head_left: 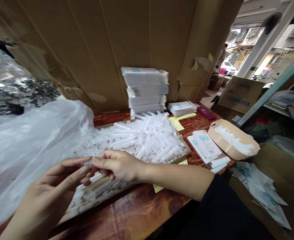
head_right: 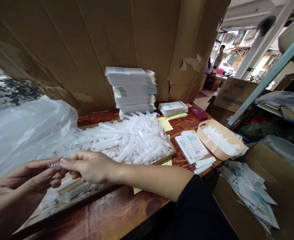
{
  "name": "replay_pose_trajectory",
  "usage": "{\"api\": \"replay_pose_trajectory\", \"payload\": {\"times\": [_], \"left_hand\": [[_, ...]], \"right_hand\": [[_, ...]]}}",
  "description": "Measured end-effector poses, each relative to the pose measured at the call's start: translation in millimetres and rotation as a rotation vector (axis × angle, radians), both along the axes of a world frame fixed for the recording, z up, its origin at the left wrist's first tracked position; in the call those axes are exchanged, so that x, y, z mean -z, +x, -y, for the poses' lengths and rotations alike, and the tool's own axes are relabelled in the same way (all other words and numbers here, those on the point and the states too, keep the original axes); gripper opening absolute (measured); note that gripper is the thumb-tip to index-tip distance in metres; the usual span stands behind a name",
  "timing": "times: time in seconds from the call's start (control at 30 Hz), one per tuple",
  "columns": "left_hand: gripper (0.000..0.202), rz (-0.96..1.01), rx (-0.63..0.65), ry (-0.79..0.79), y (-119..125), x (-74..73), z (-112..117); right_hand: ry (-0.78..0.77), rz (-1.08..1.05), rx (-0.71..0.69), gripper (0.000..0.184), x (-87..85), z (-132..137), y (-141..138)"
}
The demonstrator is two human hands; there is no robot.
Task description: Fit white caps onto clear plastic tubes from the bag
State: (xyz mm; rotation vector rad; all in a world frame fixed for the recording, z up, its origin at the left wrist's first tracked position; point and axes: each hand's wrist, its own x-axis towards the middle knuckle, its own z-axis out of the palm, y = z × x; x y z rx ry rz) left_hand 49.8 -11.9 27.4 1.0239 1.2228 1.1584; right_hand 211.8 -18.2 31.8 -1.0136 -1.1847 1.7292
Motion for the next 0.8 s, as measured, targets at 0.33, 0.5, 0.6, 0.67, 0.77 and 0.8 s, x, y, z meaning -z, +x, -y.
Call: {"api": "replay_pose_trajectory", "payload": {"times": [0.33,0.5,0.6,0.67,0.77,0.8], "left_hand": [[0.035,0.024,0.181,0.111,-11.8,7.0,-1.9],[0.030,0.067,0.185,0.145,-14.1,12.0,-1.5],[0.026,0.122,0.212,0.187,-15.1,13.1,-0.5],[0.028,0.146,0.237,0.156,-16.1,12.9,-0.7],[0.036,0.186,0.245,0.076,-16.3,11.9,-1.9],[0.040,0.199,0.232,0.059,-15.7,11.4,-2.1]], "right_hand": [[-0.040,-0.042,-0.066,0.035,-0.3,0.4,0.8],[-0.020,-0.028,-0.078,0.035,1.6,0.6,0.8],[0.008,-0.024,-0.085,0.032,2.1,2.6,2.9],[0.016,-0.025,-0.083,0.030,2.7,3.7,4.6],[0.027,-0.027,-0.073,0.028,5.5,3.8,6.8],[0.032,-0.029,-0.068,0.027,6.9,3.5,7.4]]}}
